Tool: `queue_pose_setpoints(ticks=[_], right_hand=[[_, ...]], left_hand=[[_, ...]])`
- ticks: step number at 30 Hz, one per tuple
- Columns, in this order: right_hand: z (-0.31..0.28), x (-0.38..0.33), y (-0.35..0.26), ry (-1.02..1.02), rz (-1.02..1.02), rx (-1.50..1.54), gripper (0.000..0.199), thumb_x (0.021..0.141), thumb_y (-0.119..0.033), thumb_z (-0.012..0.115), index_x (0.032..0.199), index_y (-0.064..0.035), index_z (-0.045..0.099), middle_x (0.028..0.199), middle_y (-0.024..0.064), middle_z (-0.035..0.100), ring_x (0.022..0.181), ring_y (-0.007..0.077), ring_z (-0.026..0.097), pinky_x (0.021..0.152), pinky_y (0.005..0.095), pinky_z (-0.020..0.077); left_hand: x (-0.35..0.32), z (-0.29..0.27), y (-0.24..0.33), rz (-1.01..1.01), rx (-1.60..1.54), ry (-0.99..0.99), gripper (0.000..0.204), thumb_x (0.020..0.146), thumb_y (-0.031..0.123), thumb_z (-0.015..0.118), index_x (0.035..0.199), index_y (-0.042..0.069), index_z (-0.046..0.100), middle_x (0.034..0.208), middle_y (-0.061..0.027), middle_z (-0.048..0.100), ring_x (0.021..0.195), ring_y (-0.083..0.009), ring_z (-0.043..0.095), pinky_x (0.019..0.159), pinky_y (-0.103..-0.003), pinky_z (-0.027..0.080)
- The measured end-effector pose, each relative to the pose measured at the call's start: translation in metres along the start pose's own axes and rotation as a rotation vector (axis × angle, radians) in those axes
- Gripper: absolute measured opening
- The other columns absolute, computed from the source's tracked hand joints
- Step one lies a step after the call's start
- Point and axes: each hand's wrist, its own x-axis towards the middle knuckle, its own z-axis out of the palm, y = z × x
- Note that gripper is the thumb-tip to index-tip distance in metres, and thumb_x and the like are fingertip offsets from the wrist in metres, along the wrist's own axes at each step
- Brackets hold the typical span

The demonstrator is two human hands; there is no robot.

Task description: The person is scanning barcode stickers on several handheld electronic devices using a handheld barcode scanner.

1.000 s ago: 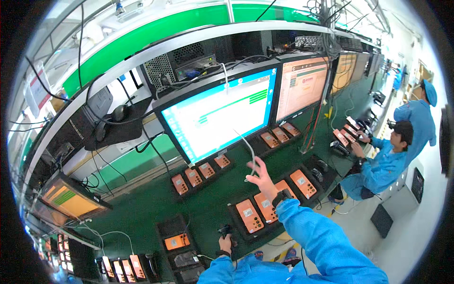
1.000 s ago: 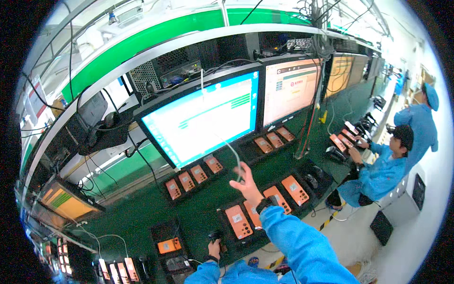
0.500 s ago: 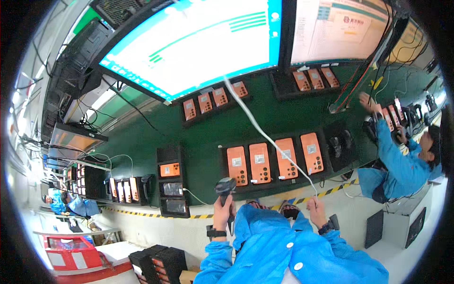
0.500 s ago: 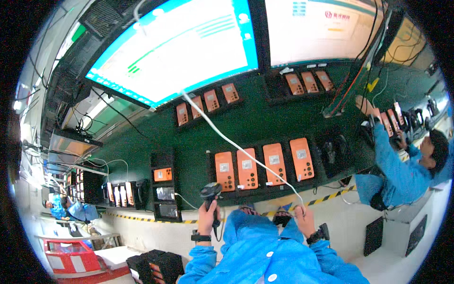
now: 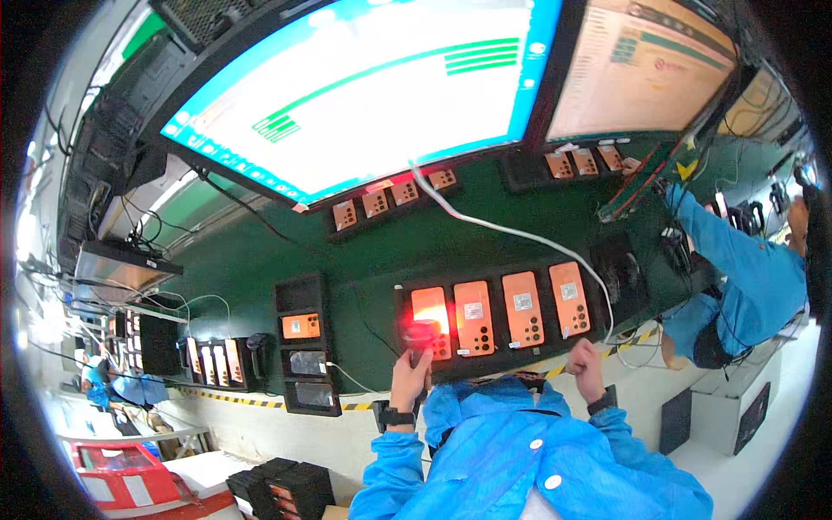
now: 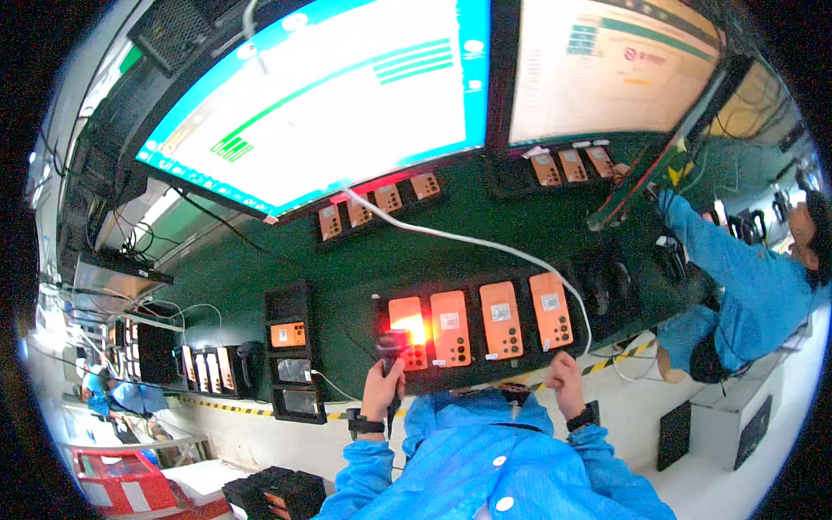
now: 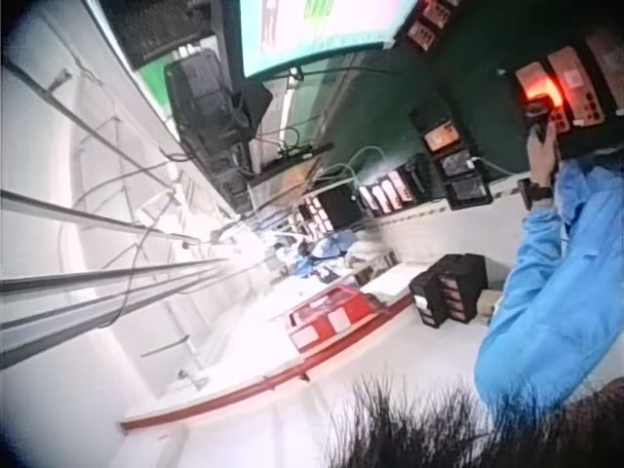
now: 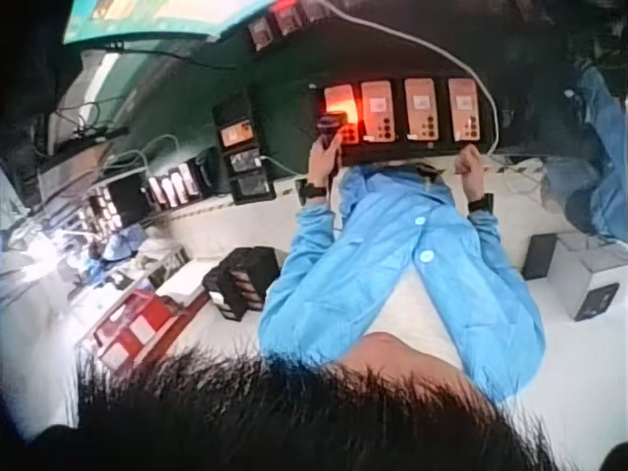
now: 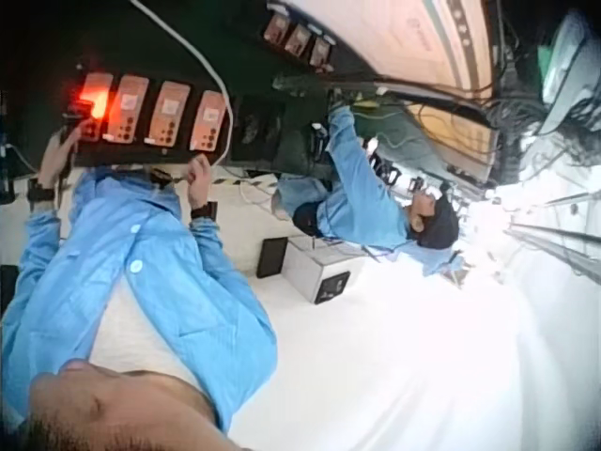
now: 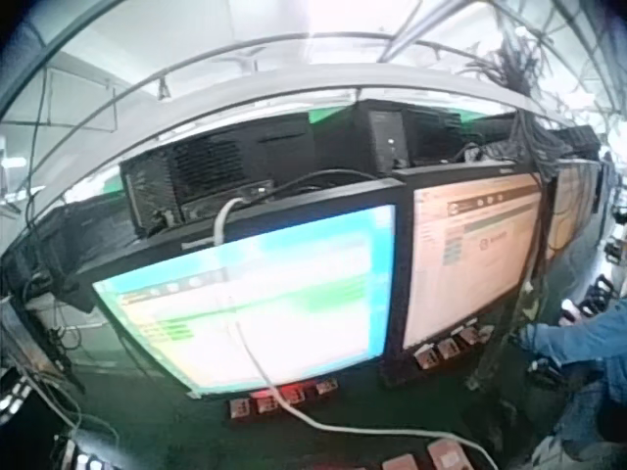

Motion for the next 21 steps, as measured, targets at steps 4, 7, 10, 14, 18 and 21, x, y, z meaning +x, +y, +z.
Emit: queue_pose_setpoints(ticks=[4, 7, 10, 14, 18, 21], right_hand=[[0.096, 0.040, -0.002, -0.233, 0.109, 0.285, 0.011, 0.080, -0.019, 0.051, 0.083, -0.0121, 0.043, 0.066, -0.0024, 0.033, 0.056, 0.0094, 0.032, 0.051, 0.0245, 0.0281], [0.146, 0.066, 0.022, -0.332, 0.187, 0.277, 0.017, 0.089, -0.028, 0.049, 0.089, -0.0113, 0.046, 0.067, -0.0013, 0.035, 0.060, 0.0118, 0.037, 0.054, 0.0274, 0.0343], [0.199, 0.076, 0.034, -0.226, 0.243, 0.115, 0.027, 0.095, -0.036, 0.045, 0.088, -0.0099, 0.047, 0.066, -0.0008, 0.036, 0.060, 0.0127, 0.039, 0.056, 0.0287, 0.0371], [0.203, 0.082, 0.052, -0.047, 0.344, 0.024, 0.032, 0.098, -0.037, 0.040, 0.093, -0.0076, 0.050, 0.063, -0.0009, 0.037, 0.053, 0.0109, 0.039, 0.049, 0.0268, 0.0353], [0.185, 0.073, 0.046, -0.024, 0.388, 0.156, 0.028, 0.096, -0.037, 0.044, 0.088, -0.0113, 0.049, 0.060, -0.0043, 0.029, 0.051, 0.0086, 0.032, 0.049, 0.0234, 0.0312], [0.183, 0.060, 0.032, -0.062, 0.294, 0.187, 0.022, 0.095, -0.038, 0.046, 0.089, -0.0159, 0.046, 0.066, -0.0050, 0.031, 0.057, 0.0082, 0.033, 0.055, 0.0246, 0.0322]], left_hand=[[0.003, -0.005, 0.005, -0.088, -0.136, -0.041, 0.029, 0.087, 0.029, 0.061, 0.082, 0.002, 0.053, 0.057, -0.0011, 0.050, 0.041, -0.0097, 0.048, 0.037, -0.026, 0.037], [0.008, -0.016, -0.001, -0.073, -0.199, -0.105, 0.029, 0.086, 0.029, 0.062, 0.084, 0.001, 0.055, 0.059, -0.0032, 0.054, 0.045, -0.0107, 0.052, 0.040, -0.026, 0.040], [0.019, -0.027, -0.009, 0.149, 0.097, 0.244, 0.030, 0.083, 0.026, 0.065, 0.090, -0.001, 0.056, 0.066, -0.0103, 0.060, 0.055, -0.0177, 0.060, 0.050, -0.032, 0.046], [0.054, -0.039, -0.070, 0.140, 0.407, 0.583, 0.037, 0.078, 0.022, 0.065, 0.104, -0.002, 0.056, 0.090, -0.0244, 0.062, 0.087, -0.0411, 0.060, 0.075, -0.044, 0.047], [0.075, -0.035, -0.115, 0.039, 0.407, 0.412, 0.042, 0.077, 0.020, 0.064, 0.110, -0.003, 0.052, 0.096, -0.0271, 0.060, 0.091, -0.0443, 0.057, 0.077, -0.047, 0.046], [0.086, -0.023, -0.125, 0.131, 0.387, 0.699, 0.048, 0.077, 0.017, 0.062, 0.117, -0.005, 0.046, 0.108, -0.0253, 0.055, 0.099, -0.0418, 0.053, 0.086, -0.045, 0.042]])
